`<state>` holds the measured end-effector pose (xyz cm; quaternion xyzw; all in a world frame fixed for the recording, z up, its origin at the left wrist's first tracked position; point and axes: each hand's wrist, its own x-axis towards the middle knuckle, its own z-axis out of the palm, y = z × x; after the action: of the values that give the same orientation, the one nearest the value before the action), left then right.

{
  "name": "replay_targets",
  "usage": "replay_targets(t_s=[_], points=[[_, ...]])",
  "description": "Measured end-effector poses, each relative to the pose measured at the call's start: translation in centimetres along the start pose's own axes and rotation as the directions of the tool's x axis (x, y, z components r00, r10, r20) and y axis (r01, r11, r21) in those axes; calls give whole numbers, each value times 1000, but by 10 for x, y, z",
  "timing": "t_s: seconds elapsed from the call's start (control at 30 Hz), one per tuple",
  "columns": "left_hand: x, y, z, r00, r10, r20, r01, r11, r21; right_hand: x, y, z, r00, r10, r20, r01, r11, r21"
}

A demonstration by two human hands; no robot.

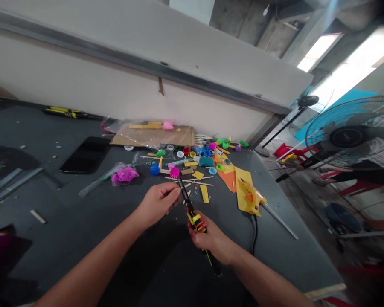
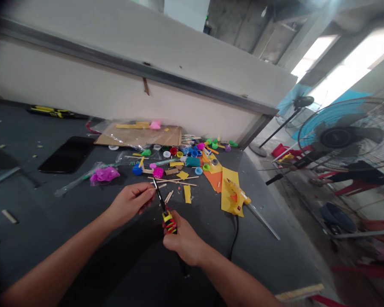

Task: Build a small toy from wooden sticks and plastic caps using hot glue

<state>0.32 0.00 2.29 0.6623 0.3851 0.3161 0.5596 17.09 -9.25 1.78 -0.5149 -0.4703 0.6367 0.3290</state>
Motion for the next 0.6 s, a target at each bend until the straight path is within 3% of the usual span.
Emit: replay_targets(t_s=[0.4,0.6], points=[[3,-1,3,999,-24,-23,24,1000,-17,1,-8,5,996,-68,-52,65,997,-45],[-1,4,4,996,-78,-37,74,991,-108,-1,-12,9,997,-49,-67,48,999,-10]])
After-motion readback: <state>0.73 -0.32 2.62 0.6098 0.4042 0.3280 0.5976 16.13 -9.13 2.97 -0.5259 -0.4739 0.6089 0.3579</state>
